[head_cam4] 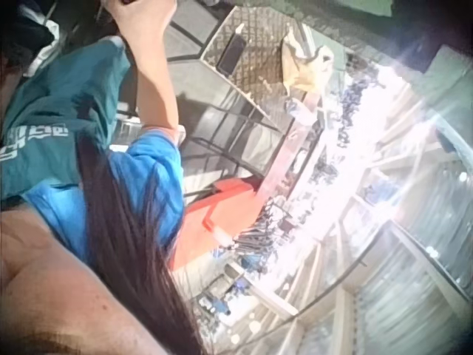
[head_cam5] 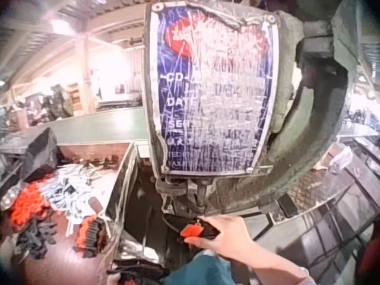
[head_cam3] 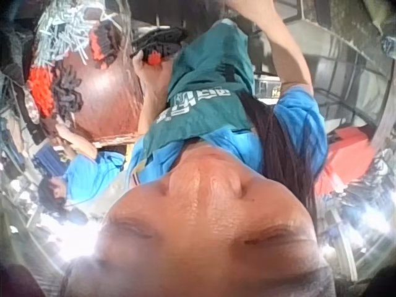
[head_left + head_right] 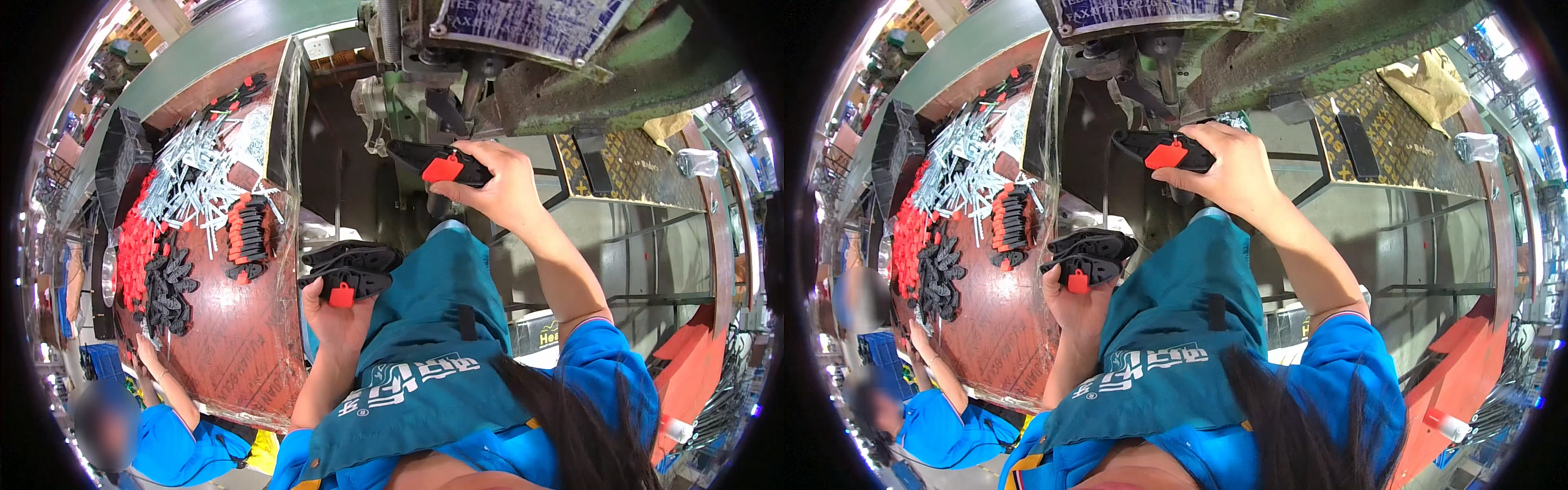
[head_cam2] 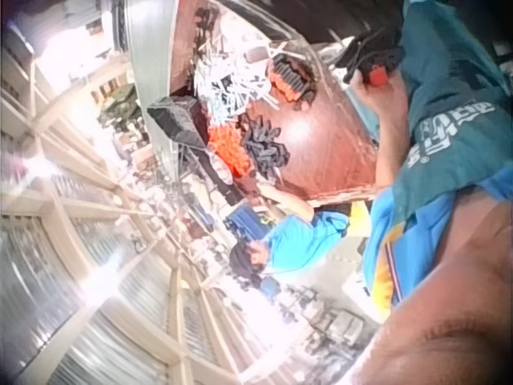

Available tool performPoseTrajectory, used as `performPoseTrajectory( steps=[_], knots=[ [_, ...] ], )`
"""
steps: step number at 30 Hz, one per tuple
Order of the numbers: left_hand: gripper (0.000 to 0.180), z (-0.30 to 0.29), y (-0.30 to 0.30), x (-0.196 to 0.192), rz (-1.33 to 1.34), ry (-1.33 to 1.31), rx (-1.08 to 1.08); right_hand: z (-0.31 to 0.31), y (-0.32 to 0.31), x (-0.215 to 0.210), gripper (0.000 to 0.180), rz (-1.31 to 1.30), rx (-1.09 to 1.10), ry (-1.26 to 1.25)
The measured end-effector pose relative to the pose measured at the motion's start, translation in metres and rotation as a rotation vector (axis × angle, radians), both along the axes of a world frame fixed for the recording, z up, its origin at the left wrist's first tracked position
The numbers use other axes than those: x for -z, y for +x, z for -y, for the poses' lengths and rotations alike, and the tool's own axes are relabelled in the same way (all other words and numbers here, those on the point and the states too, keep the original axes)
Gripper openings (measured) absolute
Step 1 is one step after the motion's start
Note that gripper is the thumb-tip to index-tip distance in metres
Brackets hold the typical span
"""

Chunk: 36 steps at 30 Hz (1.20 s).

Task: The person assembles red and black plastic clips by inserting metal fasteners into the plastic bodies. They repeatedly pick up a plastic body, insert a fastener, and place the assembled unit on the table. The person also gathers and stacks completed clips and moves them toward a nearby machine.

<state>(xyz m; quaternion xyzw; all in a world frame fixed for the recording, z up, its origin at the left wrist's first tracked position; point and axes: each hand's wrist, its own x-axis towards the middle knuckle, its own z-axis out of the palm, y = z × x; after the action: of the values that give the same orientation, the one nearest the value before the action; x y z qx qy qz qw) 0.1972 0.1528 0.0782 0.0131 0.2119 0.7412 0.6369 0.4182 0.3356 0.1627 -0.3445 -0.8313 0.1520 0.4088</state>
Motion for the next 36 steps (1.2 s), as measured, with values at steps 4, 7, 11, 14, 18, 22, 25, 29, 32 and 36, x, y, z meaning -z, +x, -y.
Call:
performPoseTrajectory(
  steps=[4, 7, 11, 14, 18, 22, 25, 29, 32, 36],
  knots=[
    [0.053, -0.002, 0.0, -0.001, -0.007, -0.04, 0.049, -0.005, 0.002, -0.004, 0.045, 0.076, 0.003, 0.029],
    [0.049, -0.003, -0.003, -0.005, 0.036, 0.015, 0.083, -0.005, 0.002, -0.009, 0.048, 0.099, 0.017, 0.01],
    [0.048, -0.011, 0.001, -0.011, 0.054, 0.109, 0.104, -0.005, 0.001, -0.007, 0.049, 0.099, 0.015, 0.001],
    [0.049, -0.024, 0.007, -0.013, 0.119, 0.198, 0.157, -0.007, 0.003, -0.008, 0.046, 0.097, 0.026, 0.055],
    [0.049, -0.034, 0.011, -0.012, 0.195, 0.29, 0.21, -0.009, 0.005, -0.022, 0.044, 0.128, 0.031, -0.145],
    [0.049, -0.032, 0.017, -0.013, 0.192, 0.276, 0.252, 0.0, 0.006, -0.026, 0.049, 0.086, 0.091, -0.143],
    [0.052, -0.022, 0.015, -0.004, 0.265, 0.273, 0.263, 0.038, 0.004, -0.014, 0.058, 0.022, 0.182, -0.016],
    [0.064, -0.017, 0.024, -0.011, 0.221, 0.224, 0.275, 0.075, -0.001, 0.017, 0.063, 0.152, 0.043, 0.016],
    [0.07, -0.006, 0.012, 0.009, 0.302, 0.335, 0.244, 0.084, -0.023, 0.031, 0.072, 0.381, -0.115, 0.079],
    [0.054, 0.005, -0.003, 0.006, 0.042, 0.16, -0.029, 0.083, -0.05, 0.027, 0.094, 0.415, -0.589, -0.311]
  ],
)
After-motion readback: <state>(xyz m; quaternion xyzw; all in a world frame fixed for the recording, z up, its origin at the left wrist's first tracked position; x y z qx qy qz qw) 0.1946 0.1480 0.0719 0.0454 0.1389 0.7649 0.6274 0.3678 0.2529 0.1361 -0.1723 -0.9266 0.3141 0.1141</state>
